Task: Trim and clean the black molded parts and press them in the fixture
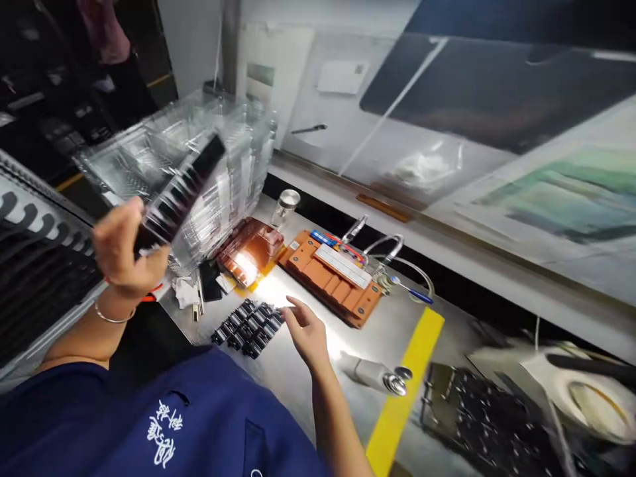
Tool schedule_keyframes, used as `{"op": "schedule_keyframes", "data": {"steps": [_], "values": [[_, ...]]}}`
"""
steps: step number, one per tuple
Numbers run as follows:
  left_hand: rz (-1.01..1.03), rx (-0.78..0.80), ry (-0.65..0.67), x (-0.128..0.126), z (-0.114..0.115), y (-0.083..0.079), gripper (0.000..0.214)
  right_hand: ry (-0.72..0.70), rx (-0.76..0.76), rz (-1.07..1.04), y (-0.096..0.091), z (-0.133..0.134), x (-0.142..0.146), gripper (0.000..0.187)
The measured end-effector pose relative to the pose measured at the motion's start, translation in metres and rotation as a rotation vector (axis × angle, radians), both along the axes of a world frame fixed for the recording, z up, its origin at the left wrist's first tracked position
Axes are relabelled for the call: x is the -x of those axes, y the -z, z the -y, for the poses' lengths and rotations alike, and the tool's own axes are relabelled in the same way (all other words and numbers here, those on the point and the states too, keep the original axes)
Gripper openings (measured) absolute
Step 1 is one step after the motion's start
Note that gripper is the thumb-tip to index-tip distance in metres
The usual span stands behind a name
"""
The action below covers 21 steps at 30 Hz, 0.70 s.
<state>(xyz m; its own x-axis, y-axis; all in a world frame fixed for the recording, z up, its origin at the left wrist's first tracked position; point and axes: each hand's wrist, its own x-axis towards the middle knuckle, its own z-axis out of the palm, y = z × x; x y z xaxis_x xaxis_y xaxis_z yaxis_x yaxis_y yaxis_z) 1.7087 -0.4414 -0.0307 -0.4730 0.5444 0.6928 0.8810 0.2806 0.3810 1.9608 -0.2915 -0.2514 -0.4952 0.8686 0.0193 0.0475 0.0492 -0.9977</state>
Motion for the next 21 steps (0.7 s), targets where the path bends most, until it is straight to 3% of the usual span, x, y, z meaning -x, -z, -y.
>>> {"op": "schedule_keyframes", "data": {"steps": [3,5,9,11,14,16,18,19,21], "values": [[-0.271,-0.144,-0.169,0.032,0.010,-0.049,0.047,-0.078,-0.338,0.284,0.014,-0.018,0.056,0.031],[-0.345,-0.044,-0.185,0.048,0.003,-0.062,0.049,-0.103,-0.536,0.467,0.017,-0.024,0.098,0.034],[-0.268,0.255,-0.141,0.062,-0.013,-0.060,0.053,-0.177,-0.659,0.675,0.026,-0.026,0.165,0.051],[-0.255,0.268,-0.129,0.057,-0.014,-0.052,0.055,-0.225,-0.709,0.786,0.035,-0.024,0.181,0.056],[-0.282,0.047,-0.083,0.040,-0.014,-0.021,0.044,-0.246,-0.761,0.884,0.046,-0.021,0.182,0.046],[-0.117,-0.004,0.047,0.028,-0.020,0.018,0.024,-0.242,-0.773,0.866,0.050,-0.021,0.176,0.038],[0.346,0.255,0.223,0.022,-0.034,0.067,0.023,-0.235,-0.784,0.848,0.050,-0.023,0.167,0.035],[0.653,0.392,0.230,0.022,-0.044,0.091,0.024,-0.229,-0.785,0.844,0.049,-0.024,0.163,0.035],[1.205,0.467,0.111,0.027,-0.067,0.135,0.028,-0.219,-0.785,0.838,0.047,-0.025,0.156,0.036]]}}
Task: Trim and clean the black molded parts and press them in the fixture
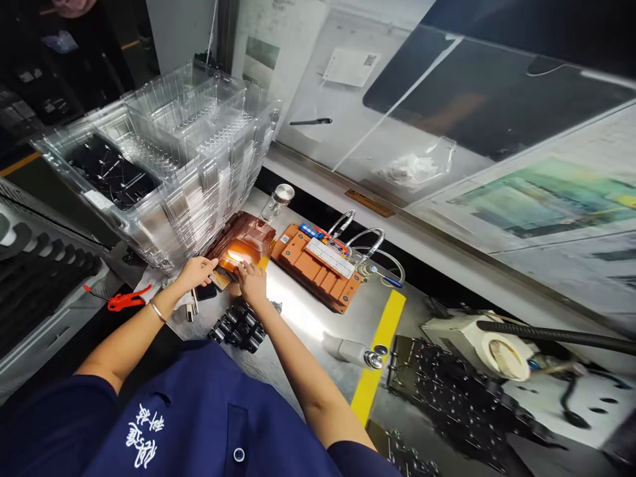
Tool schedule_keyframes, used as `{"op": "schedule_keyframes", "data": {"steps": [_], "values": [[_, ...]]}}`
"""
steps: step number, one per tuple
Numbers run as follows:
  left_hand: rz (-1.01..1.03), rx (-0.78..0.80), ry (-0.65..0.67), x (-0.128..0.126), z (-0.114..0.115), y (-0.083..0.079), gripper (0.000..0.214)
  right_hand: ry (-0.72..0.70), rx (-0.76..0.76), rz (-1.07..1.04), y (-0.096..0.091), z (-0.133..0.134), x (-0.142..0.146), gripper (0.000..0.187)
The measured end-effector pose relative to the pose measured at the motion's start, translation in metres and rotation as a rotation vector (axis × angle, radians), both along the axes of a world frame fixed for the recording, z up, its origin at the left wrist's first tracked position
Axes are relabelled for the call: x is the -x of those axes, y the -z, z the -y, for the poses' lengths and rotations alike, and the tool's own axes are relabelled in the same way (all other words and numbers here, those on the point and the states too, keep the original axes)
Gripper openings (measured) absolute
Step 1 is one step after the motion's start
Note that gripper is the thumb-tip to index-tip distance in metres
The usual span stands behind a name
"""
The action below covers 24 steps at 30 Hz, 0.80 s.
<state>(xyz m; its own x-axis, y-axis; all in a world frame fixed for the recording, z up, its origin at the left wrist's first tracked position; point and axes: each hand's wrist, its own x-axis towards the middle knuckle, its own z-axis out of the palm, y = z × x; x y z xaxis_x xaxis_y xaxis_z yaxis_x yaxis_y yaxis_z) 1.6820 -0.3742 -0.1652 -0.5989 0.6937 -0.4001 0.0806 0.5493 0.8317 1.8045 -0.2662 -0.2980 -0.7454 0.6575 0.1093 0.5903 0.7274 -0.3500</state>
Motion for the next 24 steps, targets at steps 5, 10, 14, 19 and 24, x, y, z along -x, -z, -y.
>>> {"op": "schedule_keyframes", "data": {"steps": [5,10,14,19,24], "values": [[0.270,-0.041,-0.071,0.009,-0.038,0.052,0.018,-0.113,0.056,-0.098,-0.016,-0.005,-0.007,0.037],[0.271,-0.164,-0.086,0.005,-0.042,0.062,0.012,-0.147,0.196,-0.317,-0.041,-0.019,0.010,0.032],[0.230,-0.204,-0.074,0.007,-0.046,0.065,0.013,-0.128,0.192,-0.336,-0.050,-0.023,0.025,0.025],[0.226,-0.200,-0.063,0.013,-0.046,0.069,0.019,-0.199,0.125,-0.341,-0.044,-0.021,0.030,0.025],[0.262,-0.163,-0.117,0.011,-0.043,0.073,0.020,-0.235,0.082,-0.295,-0.041,-0.020,0.031,0.025]]}}
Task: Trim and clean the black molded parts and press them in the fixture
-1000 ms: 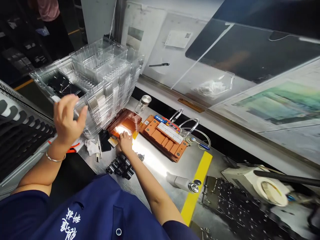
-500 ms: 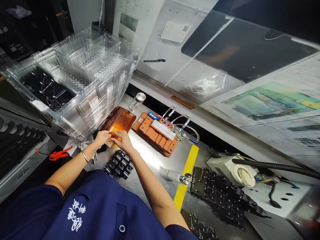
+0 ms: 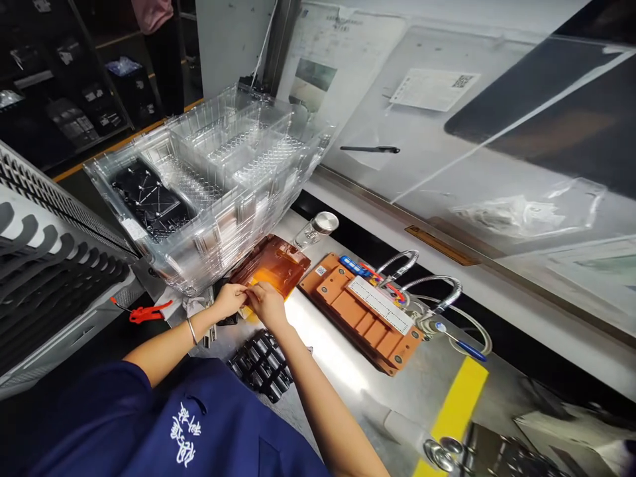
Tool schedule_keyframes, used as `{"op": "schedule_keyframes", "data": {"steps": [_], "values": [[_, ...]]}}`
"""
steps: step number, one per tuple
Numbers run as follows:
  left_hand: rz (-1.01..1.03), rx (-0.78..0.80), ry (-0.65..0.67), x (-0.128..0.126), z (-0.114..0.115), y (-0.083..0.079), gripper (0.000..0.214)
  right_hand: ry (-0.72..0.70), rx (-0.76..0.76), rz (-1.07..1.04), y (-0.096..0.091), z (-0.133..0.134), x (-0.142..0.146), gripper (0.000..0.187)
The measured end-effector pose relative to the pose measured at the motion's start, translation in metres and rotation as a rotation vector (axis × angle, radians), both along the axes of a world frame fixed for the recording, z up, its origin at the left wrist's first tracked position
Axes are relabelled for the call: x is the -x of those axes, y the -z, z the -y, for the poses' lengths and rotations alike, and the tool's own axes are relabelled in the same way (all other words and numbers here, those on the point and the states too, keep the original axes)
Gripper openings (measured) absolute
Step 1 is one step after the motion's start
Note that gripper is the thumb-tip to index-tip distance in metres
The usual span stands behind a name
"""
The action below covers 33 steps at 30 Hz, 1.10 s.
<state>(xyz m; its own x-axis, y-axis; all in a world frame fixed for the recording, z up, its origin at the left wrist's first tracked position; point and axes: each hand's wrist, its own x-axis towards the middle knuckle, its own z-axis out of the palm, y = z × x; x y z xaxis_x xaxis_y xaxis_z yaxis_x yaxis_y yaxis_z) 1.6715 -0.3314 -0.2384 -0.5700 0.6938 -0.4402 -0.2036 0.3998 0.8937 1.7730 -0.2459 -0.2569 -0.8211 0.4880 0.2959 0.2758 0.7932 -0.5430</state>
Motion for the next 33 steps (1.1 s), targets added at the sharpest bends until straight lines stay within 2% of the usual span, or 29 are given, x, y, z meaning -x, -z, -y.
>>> {"op": "schedule_keyframes", "data": {"steps": [6,8,11,13,15,17,20,23,29,33], "values": [[0.177,0.032,0.020,0.007,0.001,-0.010,0.006,-0.079,-0.075,0.080,-0.006,-0.005,-0.001,0.023],[0.271,0.059,0.058,0.012,-0.001,-0.014,0.013,-0.115,-0.080,0.090,-0.006,-0.008,-0.003,0.020],[0.341,0.101,0.066,0.015,-0.008,-0.014,0.020,-0.149,0.028,0.021,0.000,-0.009,-0.009,0.017],[0.318,0.098,0.017,0.014,-0.014,-0.011,0.015,-0.067,0.267,-0.168,0.007,-0.007,-0.010,0.015],[0.282,0.083,-0.029,0.014,-0.019,-0.009,0.012,0.108,0.525,-0.375,0.016,-0.001,-0.009,0.017],[0.275,0.087,-0.022,0.014,-0.022,-0.008,0.012,0.273,0.673,-0.480,0.025,0.006,-0.007,0.023],[0.303,0.121,0.065,0.013,-0.021,-0.011,0.015,0.367,0.749,-0.486,0.034,0.014,-0.006,0.030],[0.285,0.122,0.105,0.011,-0.018,-0.014,0.018,0.394,0.820,-0.489,0.033,0.019,-0.013,0.033],[0.198,0.085,0.066,-0.001,-0.018,-0.012,0.022,0.410,0.842,-0.355,0.009,0.031,-0.028,0.022],[0.133,0.095,0.072,-0.003,-0.019,-0.012,0.020,0.527,1.022,-0.386,-0.001,0.031,-0.025,0.012]]}}
